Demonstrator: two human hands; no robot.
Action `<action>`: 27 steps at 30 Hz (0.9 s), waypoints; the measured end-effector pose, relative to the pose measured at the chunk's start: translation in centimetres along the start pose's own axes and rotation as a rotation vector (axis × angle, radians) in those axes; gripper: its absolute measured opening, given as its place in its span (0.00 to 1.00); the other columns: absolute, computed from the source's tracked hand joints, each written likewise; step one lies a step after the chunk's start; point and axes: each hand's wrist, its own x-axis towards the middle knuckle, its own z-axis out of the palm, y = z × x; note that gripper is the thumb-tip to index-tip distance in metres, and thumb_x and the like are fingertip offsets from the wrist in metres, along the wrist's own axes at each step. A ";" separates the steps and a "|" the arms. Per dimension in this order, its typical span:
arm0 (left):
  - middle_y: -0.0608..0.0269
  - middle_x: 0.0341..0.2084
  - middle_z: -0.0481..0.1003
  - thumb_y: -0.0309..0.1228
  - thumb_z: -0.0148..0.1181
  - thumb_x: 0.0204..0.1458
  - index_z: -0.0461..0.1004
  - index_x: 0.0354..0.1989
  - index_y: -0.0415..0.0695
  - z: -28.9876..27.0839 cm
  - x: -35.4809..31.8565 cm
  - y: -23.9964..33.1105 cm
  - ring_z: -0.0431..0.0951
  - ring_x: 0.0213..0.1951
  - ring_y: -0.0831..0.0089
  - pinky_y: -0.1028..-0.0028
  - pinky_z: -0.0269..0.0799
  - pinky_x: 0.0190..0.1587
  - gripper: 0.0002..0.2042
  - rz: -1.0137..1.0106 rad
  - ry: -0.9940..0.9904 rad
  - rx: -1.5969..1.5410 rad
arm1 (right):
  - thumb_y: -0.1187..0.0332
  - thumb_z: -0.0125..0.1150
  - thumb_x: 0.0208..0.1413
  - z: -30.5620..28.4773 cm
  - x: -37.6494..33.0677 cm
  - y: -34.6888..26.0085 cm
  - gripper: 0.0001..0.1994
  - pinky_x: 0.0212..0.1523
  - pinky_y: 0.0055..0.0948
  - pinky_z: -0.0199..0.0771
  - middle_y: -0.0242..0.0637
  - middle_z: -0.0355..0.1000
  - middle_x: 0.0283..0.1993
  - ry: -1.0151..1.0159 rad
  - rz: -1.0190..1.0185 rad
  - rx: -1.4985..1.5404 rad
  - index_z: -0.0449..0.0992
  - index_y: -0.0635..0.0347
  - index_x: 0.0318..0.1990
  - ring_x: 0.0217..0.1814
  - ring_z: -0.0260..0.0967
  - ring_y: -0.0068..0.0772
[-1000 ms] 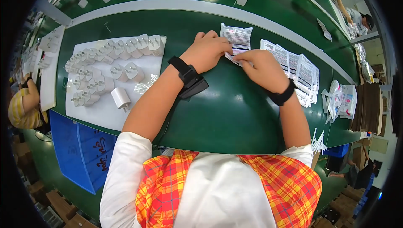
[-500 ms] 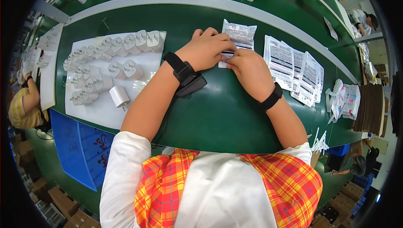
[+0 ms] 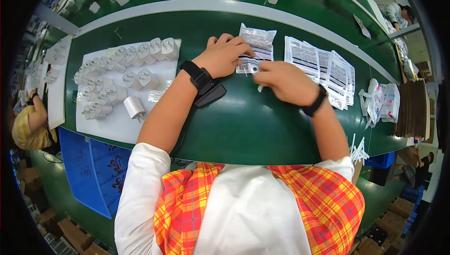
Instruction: The person picks up a white charger, places it inside a plastic bag, and seals the bag by hand before placing it onto a stack. This process is repeated multiple times throughout the video.
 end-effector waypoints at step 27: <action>0.66 0.37 0.68 0.35 0.65 0.42 0.77 0.42 0.55 -0.2 0.3 2.0 0.66 0.45 0.62 0.59 0.57 0.49 0.15 -0.148 0.332 0.238 | 0.69 0.67 0.47 -1.6 3.5 3.9 0.28 0.51 0.39 0.70 0.46 0.66 0.54 0.238 0.417 -0.201 0.65 0.57 0.57 0.53 0.68 0.51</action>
